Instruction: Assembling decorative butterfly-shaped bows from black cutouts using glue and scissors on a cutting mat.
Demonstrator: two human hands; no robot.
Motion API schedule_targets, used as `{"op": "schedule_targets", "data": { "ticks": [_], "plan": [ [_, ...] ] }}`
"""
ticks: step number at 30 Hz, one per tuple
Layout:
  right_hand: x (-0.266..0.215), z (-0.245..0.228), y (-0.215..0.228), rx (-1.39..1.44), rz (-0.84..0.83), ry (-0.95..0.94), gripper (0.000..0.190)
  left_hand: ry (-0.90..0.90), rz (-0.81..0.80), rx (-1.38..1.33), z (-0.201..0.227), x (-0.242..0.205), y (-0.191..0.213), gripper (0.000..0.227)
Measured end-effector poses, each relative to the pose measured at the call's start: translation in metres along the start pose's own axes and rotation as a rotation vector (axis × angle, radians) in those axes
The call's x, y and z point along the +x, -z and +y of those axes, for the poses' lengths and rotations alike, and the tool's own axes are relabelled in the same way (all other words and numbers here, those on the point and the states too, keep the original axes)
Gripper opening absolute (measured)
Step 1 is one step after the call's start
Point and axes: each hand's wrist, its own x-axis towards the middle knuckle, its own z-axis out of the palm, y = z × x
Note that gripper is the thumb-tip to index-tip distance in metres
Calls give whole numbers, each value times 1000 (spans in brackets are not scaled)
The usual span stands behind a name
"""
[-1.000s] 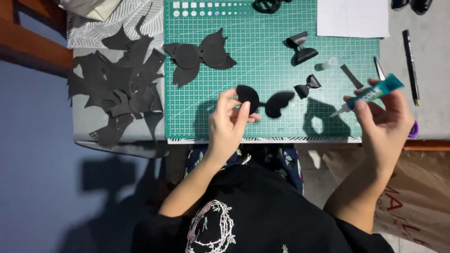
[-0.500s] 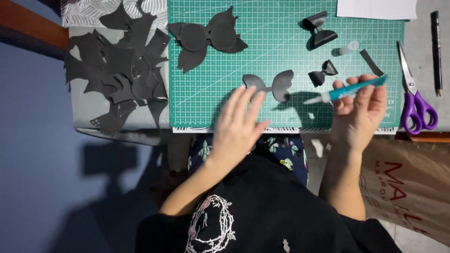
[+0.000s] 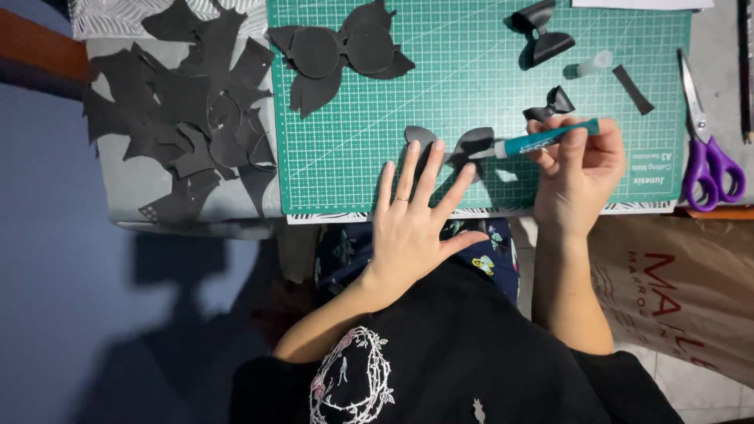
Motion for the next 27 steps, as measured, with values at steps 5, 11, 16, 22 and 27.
{"op": "schedule_targets", "data": {
  "ticks": [5, 11, 16, 22, 27],
  "plan": [
    [-2, 9, -12, -71, -46, 14, 23, 66, -59, 141, 2, -2, 0, 94],
    [-4, 10, -20, -237, -68, 48, 28, 87, -69, 126, 4, -1, -5, 89],
    [-6, 10, -22, -268, -97, 76, 28, 85, -42, 102, 3, -1, -5, 87],
    [-6, 9, -24, -334, -120, 98, 28, 82, -53, 110, 2, -1, -4, 87],
    [-6, 8, -26, -354, -133, 113, 30, 69, -50, 123, 0, -2, -8, 87]
  ]
}}
